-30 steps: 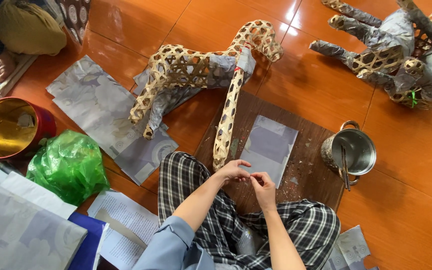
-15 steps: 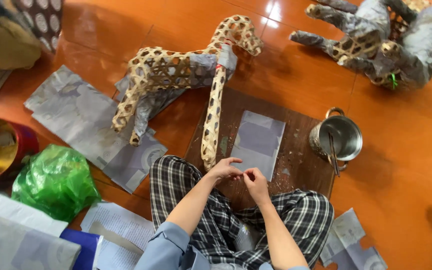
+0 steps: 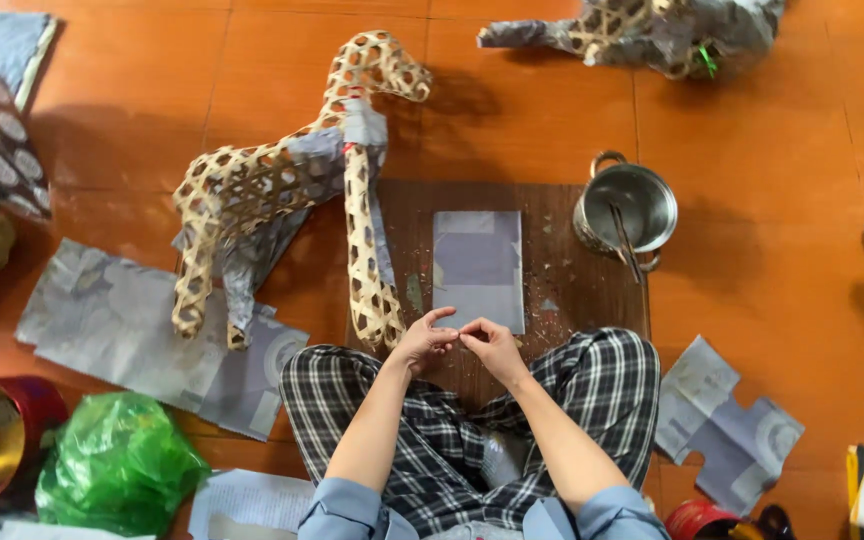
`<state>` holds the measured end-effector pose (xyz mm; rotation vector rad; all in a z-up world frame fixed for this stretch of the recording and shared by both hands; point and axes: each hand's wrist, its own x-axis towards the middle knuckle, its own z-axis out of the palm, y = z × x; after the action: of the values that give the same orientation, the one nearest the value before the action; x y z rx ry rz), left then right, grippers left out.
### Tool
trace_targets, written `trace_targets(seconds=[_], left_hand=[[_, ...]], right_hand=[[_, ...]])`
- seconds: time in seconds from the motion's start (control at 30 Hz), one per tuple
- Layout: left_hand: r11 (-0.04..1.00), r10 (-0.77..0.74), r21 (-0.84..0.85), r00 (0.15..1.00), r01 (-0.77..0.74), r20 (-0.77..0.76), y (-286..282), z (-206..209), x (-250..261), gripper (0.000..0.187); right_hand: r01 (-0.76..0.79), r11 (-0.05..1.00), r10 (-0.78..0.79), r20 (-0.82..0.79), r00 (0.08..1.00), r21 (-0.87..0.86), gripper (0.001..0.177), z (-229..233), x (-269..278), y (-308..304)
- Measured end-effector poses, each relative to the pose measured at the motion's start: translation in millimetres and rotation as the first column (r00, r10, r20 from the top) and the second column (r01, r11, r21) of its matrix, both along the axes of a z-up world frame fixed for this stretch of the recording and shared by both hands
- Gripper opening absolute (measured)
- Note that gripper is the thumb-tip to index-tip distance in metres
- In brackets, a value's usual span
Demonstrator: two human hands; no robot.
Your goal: Applying patterned paper to a giraffe-shaped woven frame using adhesive and a brush.
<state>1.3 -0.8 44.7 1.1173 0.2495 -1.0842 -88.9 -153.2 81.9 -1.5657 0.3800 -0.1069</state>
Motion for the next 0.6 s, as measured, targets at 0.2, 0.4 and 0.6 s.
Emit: trace_targets(seconds=[0.2,0.4,0.6], left_hand=[[0.998,-0.052,0.041,0.997,0.049,0.063,2.0,-1.2,-3.2,0.072],[0.991,-0.076,0.113,0.993,0.065,0.094,4.6,-4.6,-2.6,0.072],[0.980,-0.149,0.156,0.977,0.126,0.150,-4.9,2.0,-5.3,0.065]], right_hand=[[0.028,0.986,-0.020,-0.052,0.998,0.162,0.015,-14.5,-0.2,-4.6],[0.014,0.989,0.001,-0.105,0.994,0.148,0.014,-3.5,1.9,-1.8],[-0.028,0.963,0.079,-0.180,0.980,0.269,0.013,-12.3,9.4,-23.6]])
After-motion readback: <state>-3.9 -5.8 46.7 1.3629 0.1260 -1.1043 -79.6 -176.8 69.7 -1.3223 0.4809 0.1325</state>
